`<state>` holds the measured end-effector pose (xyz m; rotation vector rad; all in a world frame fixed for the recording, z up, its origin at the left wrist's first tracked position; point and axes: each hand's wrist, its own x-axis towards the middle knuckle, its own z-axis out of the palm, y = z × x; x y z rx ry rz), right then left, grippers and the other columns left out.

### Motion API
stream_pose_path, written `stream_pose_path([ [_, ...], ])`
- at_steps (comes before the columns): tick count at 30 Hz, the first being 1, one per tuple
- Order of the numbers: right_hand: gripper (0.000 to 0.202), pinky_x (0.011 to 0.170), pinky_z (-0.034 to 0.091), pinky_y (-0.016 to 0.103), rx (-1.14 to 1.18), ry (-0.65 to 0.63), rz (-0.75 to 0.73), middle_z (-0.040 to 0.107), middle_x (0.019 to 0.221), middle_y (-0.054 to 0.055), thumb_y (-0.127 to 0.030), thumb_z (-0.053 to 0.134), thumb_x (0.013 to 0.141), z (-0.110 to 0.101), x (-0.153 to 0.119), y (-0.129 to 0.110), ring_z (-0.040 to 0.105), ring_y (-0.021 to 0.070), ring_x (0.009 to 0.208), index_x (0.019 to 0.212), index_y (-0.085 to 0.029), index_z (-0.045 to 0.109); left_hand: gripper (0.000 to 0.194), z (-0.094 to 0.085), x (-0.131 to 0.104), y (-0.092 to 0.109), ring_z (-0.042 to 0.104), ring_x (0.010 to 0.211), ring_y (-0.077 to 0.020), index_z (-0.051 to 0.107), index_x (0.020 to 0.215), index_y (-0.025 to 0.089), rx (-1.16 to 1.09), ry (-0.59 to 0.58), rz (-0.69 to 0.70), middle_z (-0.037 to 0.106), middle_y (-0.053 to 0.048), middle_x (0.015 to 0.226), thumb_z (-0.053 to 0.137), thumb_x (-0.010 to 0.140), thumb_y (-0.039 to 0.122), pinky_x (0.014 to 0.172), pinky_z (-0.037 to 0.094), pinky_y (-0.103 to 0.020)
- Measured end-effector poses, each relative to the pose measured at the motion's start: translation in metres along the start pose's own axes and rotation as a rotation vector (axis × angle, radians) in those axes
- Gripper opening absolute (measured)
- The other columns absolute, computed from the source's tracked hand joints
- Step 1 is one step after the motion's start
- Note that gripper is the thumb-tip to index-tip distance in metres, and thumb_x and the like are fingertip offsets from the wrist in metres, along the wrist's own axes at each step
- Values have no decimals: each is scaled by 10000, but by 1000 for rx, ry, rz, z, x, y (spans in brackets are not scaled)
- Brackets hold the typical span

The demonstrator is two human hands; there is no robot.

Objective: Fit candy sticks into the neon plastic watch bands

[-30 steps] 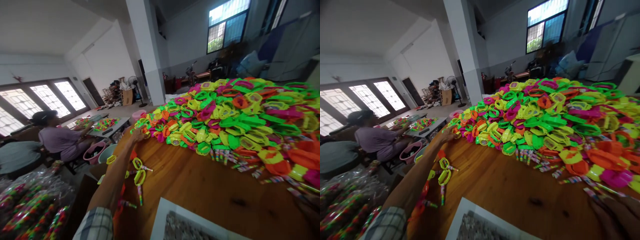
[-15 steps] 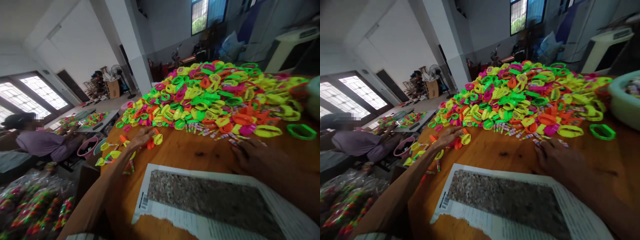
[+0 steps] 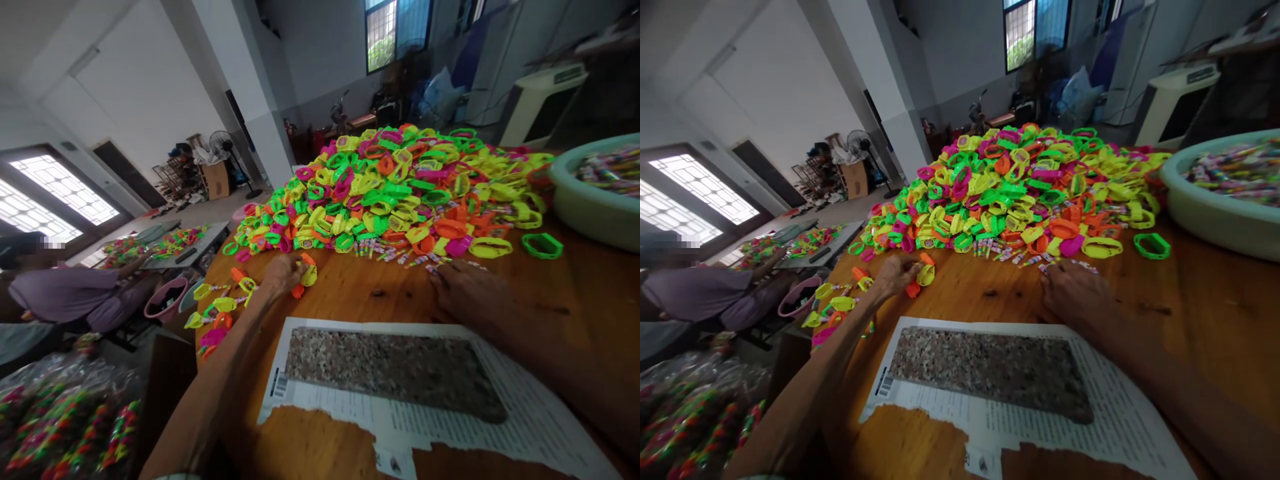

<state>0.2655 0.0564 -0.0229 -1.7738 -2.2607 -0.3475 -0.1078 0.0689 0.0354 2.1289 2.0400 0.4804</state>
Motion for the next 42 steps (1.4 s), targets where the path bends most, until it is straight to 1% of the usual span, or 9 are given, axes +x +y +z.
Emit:
stream_pose_path([
  [6, 222, 654, 331, 335, 116, -126, -32, 651, 879, 168, -233, 454, 912, 3, 7, 8, 590, 243, 751, 855, -110, 630, 298, 1, 19, 9, 654, 747, -195, 747, 968, 159, 0, -89, 18, 710, -63, 755, 694, 725, 324, 665, 459, -251],
  [11, 245, 629, 319, 292, 217, -213, -99, 627, 721, 79, -237, 459, 906, -19, 11, 10, 537, 162, 660, 718, -154, 592, 362, -1, 21, 19, 631, 560, -177, 746, 980, 117, -147, -195, -7, 635, -11, 546, 663, 629, 152, 582, 477, -254],
  [16, 248, 614, 310, 263, 518, -214, -253, 564, 671, 0, -286, 458, 922, -61, -17, -18, 482, 127, 634, 706, -184, 526, 564, 1, -27, 56, 619, 442, -157, 568, 1313, 75, -472, -326, -104, 654, -15, 527, 545, 773, 236, 478, 503, -249],
  [19, 214, 603, 290, 272, 703, -216, -349, 559, 706, 13, -266, 475, 913, -79, -45, -45, 457, 129, 630, 719, -182, 512, 705, 12, -67, 84, 630, 455, -147, 438, 1436, 82, -832, -311, -139, 654, -4, 557, 574, 772, 274, 470, 511, -236],
  [21, 167, 619, 294, 286, 670, -238, -402, 583, 769, 35, -240, 475, 909, -82, -60, -62, 469, 142, 658, 768, -176, 537, 738, 20, -87, 94, 609, 446, -128, 417, 1466, 118, -904, -304, -130, 627, 23, 557, 588, 765, 277, 448, 481, -212],
  [26, 129, 662, 319, 314, 455, -246, -459, 608, 938, 89, -166, 477, 893, -70, -79, -90, 530, 190, 775, 949, -156, 594, 580, 30, -102, 82, 405, 407, -55, 605, 1331, 172, -689, -257, -2, 454, 82, 528, 595, 757, 252, 404, 302, -175],
  [29, 128, 703, 352, 328, 373, -221, -440, 598, 968, 98, -160, 490, 898, -67, -81, -99, 544, 216, 832, 960, -161, 603, 488, 30, -100, 69, 366, 465, -62, 684, 1221, 168, -569, -260, 26, 450, 68, 552, 629, 747, 269, 431, 267, -191],
  [37, 175, 752, 408, 335, 480, -82, -397, 581, 969, 107, -181, 424, 956, -61, -88, -107, 545, 215, 860, 967, -151, 596, 367, 29, -99, 74, 605, 686, -160, 729, 1118, 183, -232, -83, 116, 705, -43, 803, 631, 828, 385, 630, 423, -265],
  [42, 173, 715, 401, 318, 560, -26, -399, 592, 923, 92, -194, 418, 969, -55, -85, -107, 542, 201, 830, 938, -156, 584, 334, 30, -103, 77, 664, 861, -227, 711, 1075, 173, -119, -31, 205, 741, -84, 961, 619, 868, 418, 744, 459, -310],
])
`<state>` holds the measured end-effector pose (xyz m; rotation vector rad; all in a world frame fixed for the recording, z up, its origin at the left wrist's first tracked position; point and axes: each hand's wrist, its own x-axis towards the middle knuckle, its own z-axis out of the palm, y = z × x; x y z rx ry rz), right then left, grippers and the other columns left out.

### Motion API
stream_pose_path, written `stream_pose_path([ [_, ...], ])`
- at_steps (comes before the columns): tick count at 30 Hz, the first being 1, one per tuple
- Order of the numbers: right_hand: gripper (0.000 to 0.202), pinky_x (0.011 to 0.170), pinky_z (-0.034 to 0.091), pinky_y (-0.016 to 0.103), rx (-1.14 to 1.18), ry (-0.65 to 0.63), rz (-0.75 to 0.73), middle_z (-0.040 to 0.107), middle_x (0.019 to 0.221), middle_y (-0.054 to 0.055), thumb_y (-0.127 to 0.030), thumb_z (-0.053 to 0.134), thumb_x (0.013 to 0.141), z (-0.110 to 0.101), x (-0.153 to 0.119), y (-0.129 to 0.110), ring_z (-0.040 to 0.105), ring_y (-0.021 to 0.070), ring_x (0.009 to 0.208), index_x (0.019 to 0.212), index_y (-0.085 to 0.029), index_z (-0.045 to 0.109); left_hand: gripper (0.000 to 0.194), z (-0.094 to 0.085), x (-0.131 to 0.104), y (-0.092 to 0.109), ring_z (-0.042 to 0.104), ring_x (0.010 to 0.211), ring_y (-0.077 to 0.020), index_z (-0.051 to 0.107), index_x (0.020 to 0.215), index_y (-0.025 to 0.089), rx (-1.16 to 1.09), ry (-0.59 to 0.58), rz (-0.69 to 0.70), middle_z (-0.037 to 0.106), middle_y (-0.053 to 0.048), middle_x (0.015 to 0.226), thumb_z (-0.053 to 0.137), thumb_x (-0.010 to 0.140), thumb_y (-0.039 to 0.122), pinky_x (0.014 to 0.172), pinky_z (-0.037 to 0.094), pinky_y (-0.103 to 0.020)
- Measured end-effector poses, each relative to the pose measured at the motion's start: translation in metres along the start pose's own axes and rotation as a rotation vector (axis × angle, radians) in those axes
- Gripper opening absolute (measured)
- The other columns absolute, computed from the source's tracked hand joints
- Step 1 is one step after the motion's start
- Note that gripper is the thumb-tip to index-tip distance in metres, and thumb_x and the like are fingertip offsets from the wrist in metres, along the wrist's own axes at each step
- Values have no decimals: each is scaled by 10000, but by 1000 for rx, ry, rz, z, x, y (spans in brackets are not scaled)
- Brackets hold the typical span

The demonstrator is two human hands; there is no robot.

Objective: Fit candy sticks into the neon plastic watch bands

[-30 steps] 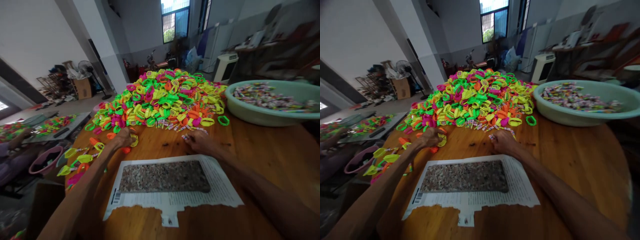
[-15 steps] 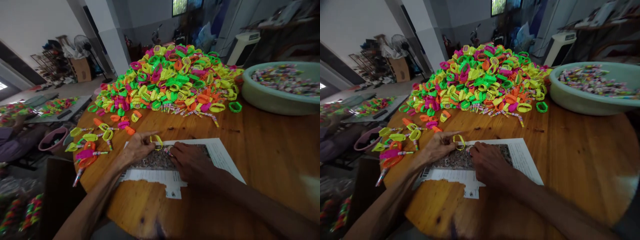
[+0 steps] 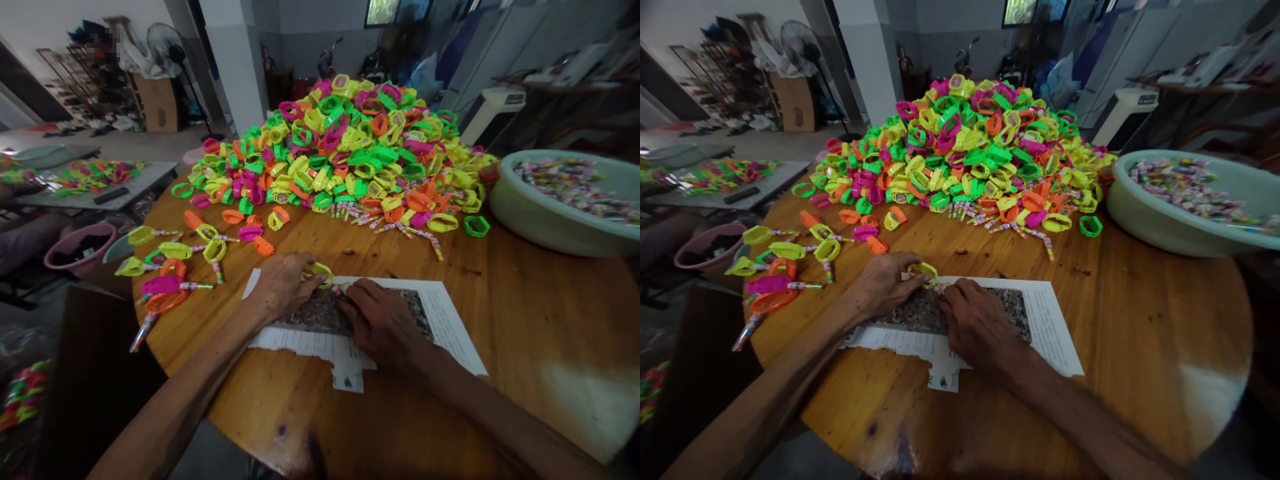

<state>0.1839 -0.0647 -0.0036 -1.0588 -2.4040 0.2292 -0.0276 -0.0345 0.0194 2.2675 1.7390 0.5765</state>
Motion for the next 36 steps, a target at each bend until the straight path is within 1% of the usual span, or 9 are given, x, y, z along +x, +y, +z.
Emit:
stream_pose_path([
  [8, 139, 676, 368, 314, -84, 32, -37, 569, 872, 69, -143, 466, 941, 2, 8, -1, 508, 188, 779, 921, -149, 604, 291, -2, -6, 5, 636, 759, -196, 698, 979, 192, -2, 4, 17, 713, -54, 833, 605, 888, 453, 676, 422, -293],
  [15, 155, 663, 374, 357, -298, -128, -117, 555, 889, 103, -45, 495, 842, -2, 8, -7, 498, 242, 833, 879, -135, 615, 246, -3, -4, 7, 601, 749, -177, 675, 930, 183, -35, -45, -26, 677, -51, 837, 591, 899, 412, 676, 403, -285],
  [21, 150, 579, 330, 360, -439, -194, -184, 548, 868, 118, -31, 519, 778, -4, 15, -19, 479, 267, 787, 828, -136, 612, 193, 0, -2, 8, 570, 688, -169, 649, 858, 174, -60, -44, -54, 659, -45, 791, 565, 883, 347, 625, 375, -293],
  [23, 137, 590, 339, 356, -414, -221, -163, 560, 878, 117, -42, 530, 775, -5, 18, -20, 489, 264, 800, 828, -140, 610, 156, 4, 0, 8, 576, 675, -163, 666, 862, 176, -121, -19, -84, 670, -39, 786, 571, 852, 299, 612, 387, -285],
  [26, 102, 627, 368, 327, -221, -304, -130, 592, 852, 82, -97, 523, 835, -11, 28, -9, 513, 210, 776, 822, -158, 604, 191, 4, 2, 4, 608, 683, -158, 707, 895, 188, -213, 20, -144, 698, -26, 793, 550, 789, 201, 623, 431, -271],
  [28, 161, 650, 375, 292, -126, -316, -71, 607, 820, 53, -129, 468, 909, -19, 38, 11, 528, 162, 739, 828, -168, 602, 261, -6, -1, -8, 634, 699, -162, 727, 923, 188, -215, 57, -169, 715, -27, 808, 523, 761, 168, 645, 465, -272],
  [30, 225, 670, 361, 287, -254, -221, 35, 620, 862, 70, -148, 410, 957, -26, 50, 39, 552, 157, 775, 857, -165, 611, 305, -27, -12, -29, 658, 741, -177, 737, 960, 189, -152, 95, -172, 729, -40, 856, 505, 764, 170, 682, 496, -285],
  [32, 197, 617, 303, 312, -564, -199, 163, 625, 965, 106, -179, 430, 945, -29, 60, 72, 563, 178, 778, 891, -172, 619, 310, -58, -30, -56, 671, 762, -194, 744, 976, 193, -19, 125, -193, 734, -55, 891, 499, 786, 194, 708, 516, -306],
  [36, 269, 575, 220, 334, -623, -160, 335, 626, 832, 142, -292, 408, 965, -27, 71, 124, 562, 213, 666, 888, -156, 628, 347, -124, -67, -105, 686, 792, -236, 746, 1033, 194, 419, 37, -334, 730, -96, 1005, 467, 825, 194, 743, 537, -365],
])
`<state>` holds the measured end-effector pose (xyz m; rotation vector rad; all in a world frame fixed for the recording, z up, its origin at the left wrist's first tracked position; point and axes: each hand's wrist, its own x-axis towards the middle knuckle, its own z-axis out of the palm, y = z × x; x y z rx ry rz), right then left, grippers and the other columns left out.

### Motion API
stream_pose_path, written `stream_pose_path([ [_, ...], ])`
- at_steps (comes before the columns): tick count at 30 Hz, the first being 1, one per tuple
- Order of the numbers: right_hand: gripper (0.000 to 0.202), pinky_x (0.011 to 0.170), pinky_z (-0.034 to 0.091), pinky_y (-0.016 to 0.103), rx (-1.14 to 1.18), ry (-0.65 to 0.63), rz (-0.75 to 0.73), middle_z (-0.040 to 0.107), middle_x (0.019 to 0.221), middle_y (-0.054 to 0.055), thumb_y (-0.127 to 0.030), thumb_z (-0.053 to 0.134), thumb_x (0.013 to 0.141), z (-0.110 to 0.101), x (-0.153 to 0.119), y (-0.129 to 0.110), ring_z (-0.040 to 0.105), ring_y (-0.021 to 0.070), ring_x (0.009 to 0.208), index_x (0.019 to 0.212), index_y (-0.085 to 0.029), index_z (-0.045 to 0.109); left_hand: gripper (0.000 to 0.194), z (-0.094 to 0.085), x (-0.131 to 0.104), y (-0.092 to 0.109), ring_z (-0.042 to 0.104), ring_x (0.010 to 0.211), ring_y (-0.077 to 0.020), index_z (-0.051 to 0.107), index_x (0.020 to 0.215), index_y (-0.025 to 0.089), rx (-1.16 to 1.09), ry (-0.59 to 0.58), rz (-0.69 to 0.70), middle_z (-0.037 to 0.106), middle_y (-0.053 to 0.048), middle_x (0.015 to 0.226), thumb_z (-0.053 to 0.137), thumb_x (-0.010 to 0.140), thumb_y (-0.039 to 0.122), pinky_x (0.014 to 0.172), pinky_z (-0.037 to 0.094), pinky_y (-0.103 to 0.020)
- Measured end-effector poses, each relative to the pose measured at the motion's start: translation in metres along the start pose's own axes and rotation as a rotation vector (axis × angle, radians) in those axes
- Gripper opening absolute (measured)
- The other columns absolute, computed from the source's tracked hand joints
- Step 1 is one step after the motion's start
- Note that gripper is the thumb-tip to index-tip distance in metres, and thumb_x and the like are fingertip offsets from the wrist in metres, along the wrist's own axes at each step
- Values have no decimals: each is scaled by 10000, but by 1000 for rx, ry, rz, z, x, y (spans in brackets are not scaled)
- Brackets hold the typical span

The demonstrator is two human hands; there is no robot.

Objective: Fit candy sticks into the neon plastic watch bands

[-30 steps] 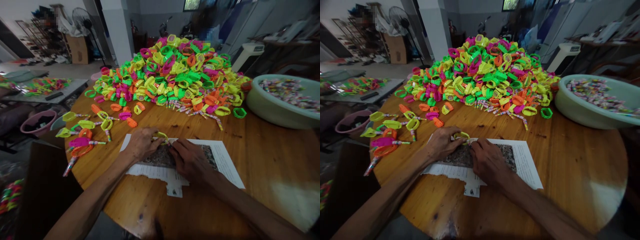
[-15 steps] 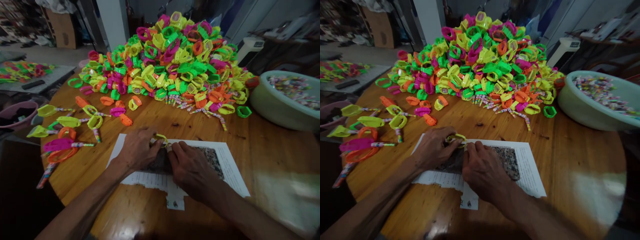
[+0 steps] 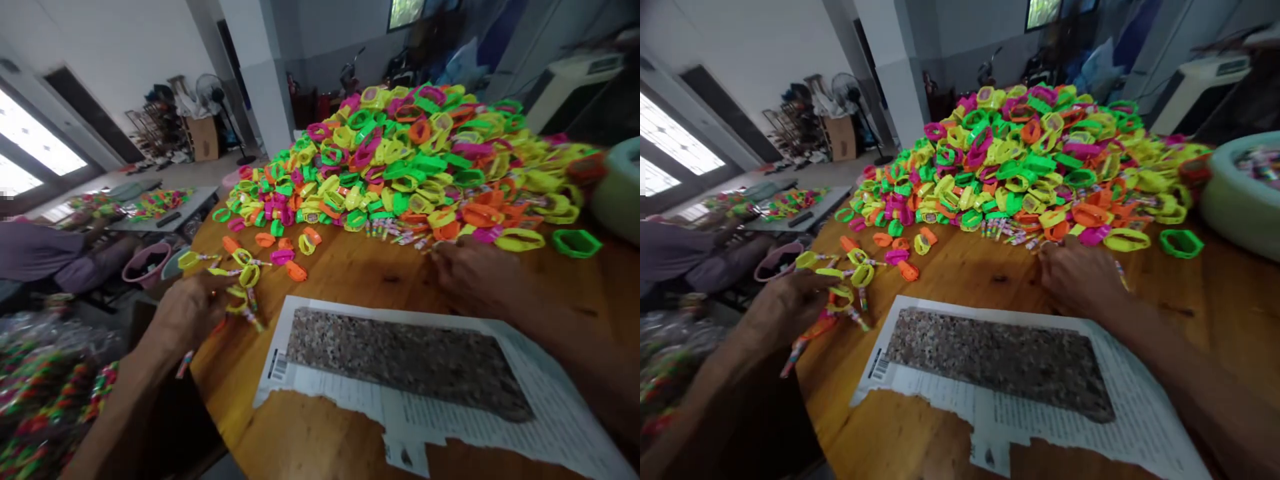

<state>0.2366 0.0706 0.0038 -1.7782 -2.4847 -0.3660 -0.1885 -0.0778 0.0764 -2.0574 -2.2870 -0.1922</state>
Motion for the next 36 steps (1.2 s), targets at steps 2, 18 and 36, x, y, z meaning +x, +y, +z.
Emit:
stream_pose_path([
  [2, 313, 591, 240, 332, 14, -54, 29, 640, 789, 127, -337, 375, 980, 8, 8, 9, 577, 223, 683, 917, -167, 630, 373, -12, -1, -20, 689, 896, -270, 730, 1100, 205, 178, -39, -24, 702, -108, 1126, 470, 832, 187, 807, 538, -399],
  [18, 263, 627, 281, 358, 237, -83, 141, 647, 818, 227, -197, 401, 888, 1, 14, 8, 597, 201, 759, 921, -48, 615, 259, 42, 73, 78, 646, 939, -252, 724, 971, 184, 73, -228, 328, 669, -135, 1025, 508, 906, 312, 820, 497, -358],
  [36, 138, 738, 393, 315, 685, 58, -446, 564, 938, 88, -120, 459, 891, -39, -105, -86, 509, 184, 831, 950, -148, 580, 341, 59, 13, 155, 532, 593, -113, 665, 1141, 151, -590, -127, 209, 625, 9, 699, 557, 863, 315, 572, 394, -241],
])
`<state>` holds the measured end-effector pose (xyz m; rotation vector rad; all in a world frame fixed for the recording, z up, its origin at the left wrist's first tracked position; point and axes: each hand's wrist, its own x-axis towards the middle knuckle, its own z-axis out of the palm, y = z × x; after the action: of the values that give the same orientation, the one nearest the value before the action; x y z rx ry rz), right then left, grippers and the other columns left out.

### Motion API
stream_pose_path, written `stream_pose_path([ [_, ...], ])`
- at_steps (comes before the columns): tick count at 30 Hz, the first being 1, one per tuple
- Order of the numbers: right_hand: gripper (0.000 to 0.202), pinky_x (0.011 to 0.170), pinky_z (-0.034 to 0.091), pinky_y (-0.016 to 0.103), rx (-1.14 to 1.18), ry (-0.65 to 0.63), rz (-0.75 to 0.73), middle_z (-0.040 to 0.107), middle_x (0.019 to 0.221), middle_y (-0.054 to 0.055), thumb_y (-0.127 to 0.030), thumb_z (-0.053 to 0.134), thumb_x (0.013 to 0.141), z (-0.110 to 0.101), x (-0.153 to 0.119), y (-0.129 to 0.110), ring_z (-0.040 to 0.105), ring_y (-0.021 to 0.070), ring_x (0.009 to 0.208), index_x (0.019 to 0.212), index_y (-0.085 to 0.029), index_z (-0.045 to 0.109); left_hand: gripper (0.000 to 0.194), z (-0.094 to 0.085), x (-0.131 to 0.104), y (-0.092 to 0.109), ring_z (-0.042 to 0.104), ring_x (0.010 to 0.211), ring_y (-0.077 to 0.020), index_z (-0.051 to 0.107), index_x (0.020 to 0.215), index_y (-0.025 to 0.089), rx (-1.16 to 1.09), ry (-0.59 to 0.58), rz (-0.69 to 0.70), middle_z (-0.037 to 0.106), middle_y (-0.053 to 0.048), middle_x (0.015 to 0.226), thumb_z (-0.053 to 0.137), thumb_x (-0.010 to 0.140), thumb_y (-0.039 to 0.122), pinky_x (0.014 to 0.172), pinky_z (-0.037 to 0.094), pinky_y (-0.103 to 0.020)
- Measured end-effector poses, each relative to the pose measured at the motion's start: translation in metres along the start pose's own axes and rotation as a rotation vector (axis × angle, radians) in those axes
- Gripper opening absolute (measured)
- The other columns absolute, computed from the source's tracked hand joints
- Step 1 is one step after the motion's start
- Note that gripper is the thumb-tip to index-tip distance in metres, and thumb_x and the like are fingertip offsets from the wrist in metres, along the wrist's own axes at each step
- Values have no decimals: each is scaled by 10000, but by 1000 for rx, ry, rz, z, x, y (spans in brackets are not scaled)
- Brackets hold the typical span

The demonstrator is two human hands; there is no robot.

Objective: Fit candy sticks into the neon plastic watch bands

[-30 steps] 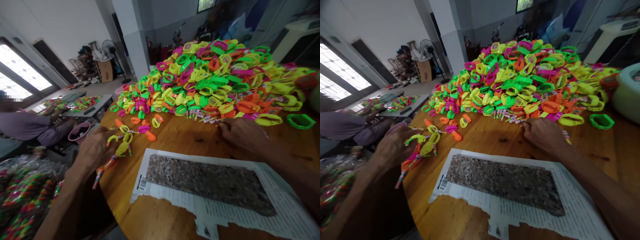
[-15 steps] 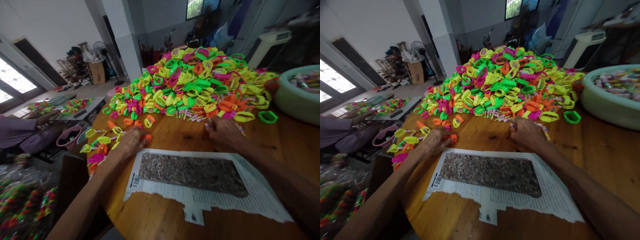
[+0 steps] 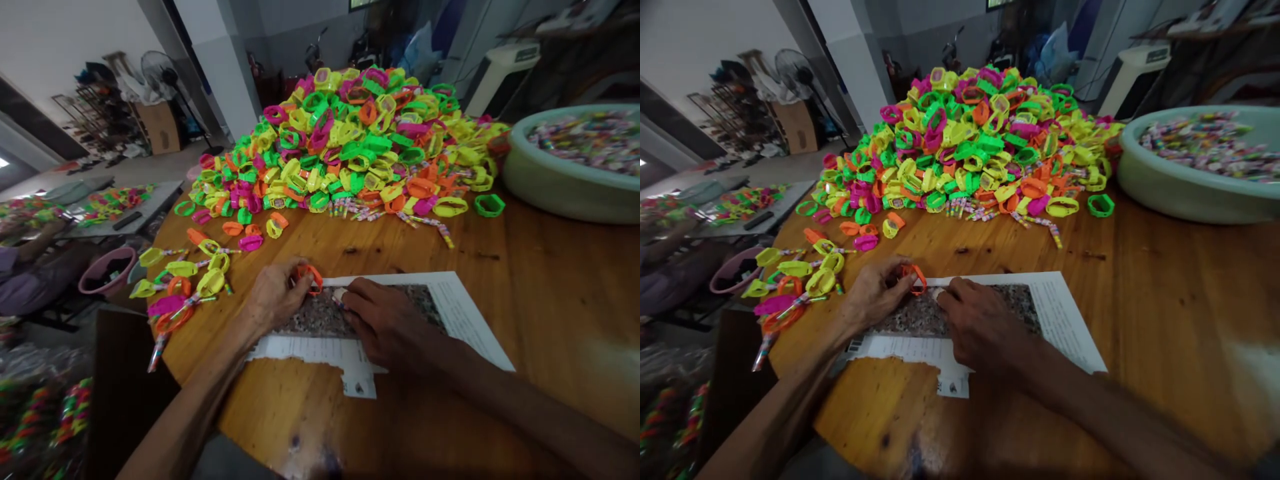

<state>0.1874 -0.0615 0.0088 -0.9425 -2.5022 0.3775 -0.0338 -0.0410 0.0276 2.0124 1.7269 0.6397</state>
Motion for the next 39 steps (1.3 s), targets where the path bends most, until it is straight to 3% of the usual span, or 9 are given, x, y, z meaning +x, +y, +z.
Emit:
stream_pose_path([
  [7, 154, 711, 418, 319, 1, 78, 5, 586, 955, 110, -162, 448, 931, 15, 10, -7, 532, 201, 842, 988, -125, 586, 223, -5, -5, 1, 627, 690, -177, 673, 866, 200, 285, -17, -27, 695, -42, 779, 535, 865, 375, 625, 416, -288],
  [18, 111, 776, 473, 345, -57, 232, 22, 606, 1005, 116, -140, 496, 918, 23, 11, -11, 572, 220, 902, 959, -137, 599, 249, 3, -6, 6, 669, 754, -241, 632, 831, 194, 381, 59, -64, 702, -69, 788, 501, 869, 402, 620, 432, -324],
  [27, 164, 725, 428, 331, -21, 158, 2, 584, 962, 96, -108, 465, 930, 23, 14, -14, 524, 193, 847, 964, -149, 621, 259, 4, -5, 4, 647, 722, -221, 641, 867, 194, 386, 27, -89, 694, -65, 785, 507, 873, 415, 571, 383, -309],
  [32, 167, 673, 390, 326, -8, 193, 113, 552, 831, 67, -150, 465, 953, 24, 14, -16, 493, 176, 751, 857, -145, 602, 245, 5, -4, 1, 628, 705, -219, 637, 834, 189, 356, 40, -34, 678, -65, 765, 514, 873, 398, 577, 367, -318],
  [39, 204, 642, 374, 391, -366, -68, -81, 557, 819, 109, -24, 451, 814, 17, 26, -24, 467, 237, 723, 821, -138, 620, 196, 3, -2, 0, 599, 657, -181, 636, 767, 211, 240, -25, -19, 681, -34, 742, 519, 873, 327, 585, 359, -315],
])
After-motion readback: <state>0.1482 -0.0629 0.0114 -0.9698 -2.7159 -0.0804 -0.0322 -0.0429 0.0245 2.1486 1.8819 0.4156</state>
